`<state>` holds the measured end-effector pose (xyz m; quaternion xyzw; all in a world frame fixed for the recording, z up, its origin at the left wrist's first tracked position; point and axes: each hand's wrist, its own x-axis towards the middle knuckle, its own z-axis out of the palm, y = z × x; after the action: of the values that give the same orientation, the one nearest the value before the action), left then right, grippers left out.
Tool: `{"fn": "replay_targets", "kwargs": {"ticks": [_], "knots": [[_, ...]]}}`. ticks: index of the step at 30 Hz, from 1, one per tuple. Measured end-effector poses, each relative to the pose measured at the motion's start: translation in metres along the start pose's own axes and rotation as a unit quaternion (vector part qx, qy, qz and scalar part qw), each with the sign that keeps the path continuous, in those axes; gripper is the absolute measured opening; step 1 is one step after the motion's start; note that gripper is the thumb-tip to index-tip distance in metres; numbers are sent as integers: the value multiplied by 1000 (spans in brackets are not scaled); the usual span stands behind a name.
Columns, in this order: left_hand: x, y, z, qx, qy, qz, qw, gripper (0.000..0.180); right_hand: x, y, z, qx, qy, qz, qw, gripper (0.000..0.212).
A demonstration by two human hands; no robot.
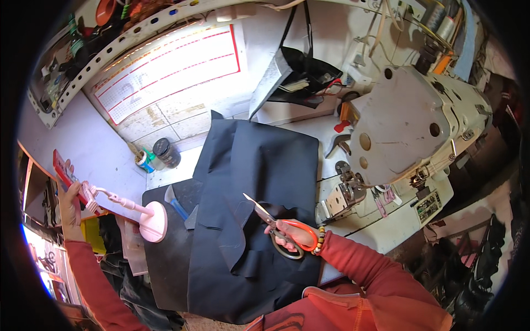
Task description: The person uses shears to cut a piece of dark fabric on a worktable, then folds and stacks the cut pieces. They handle a template and additional fabric pieces, arranging them on the table.
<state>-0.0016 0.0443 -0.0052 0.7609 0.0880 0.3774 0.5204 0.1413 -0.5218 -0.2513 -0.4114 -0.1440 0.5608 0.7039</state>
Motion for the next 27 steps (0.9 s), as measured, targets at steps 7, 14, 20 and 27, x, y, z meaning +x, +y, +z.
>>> {"fn": "replay_targets", "kwargs": {"ticks": [7,14,20,27], "knots": [[-6,5,8,-46,1,-23,999,88,0,3,-1,-2,2,-7,1000,57],[-19,22,32,2,-6,-43,999,81,1,10,-7,-15,-5,2,1000,62],[-28,40,51,49,-17,-46,998,91,0,10,-8,17,-4,1,1000,59],[-27,47,62,68,-11,-46,997,98,1,12,-13,0,1,6,1000,64]]}}
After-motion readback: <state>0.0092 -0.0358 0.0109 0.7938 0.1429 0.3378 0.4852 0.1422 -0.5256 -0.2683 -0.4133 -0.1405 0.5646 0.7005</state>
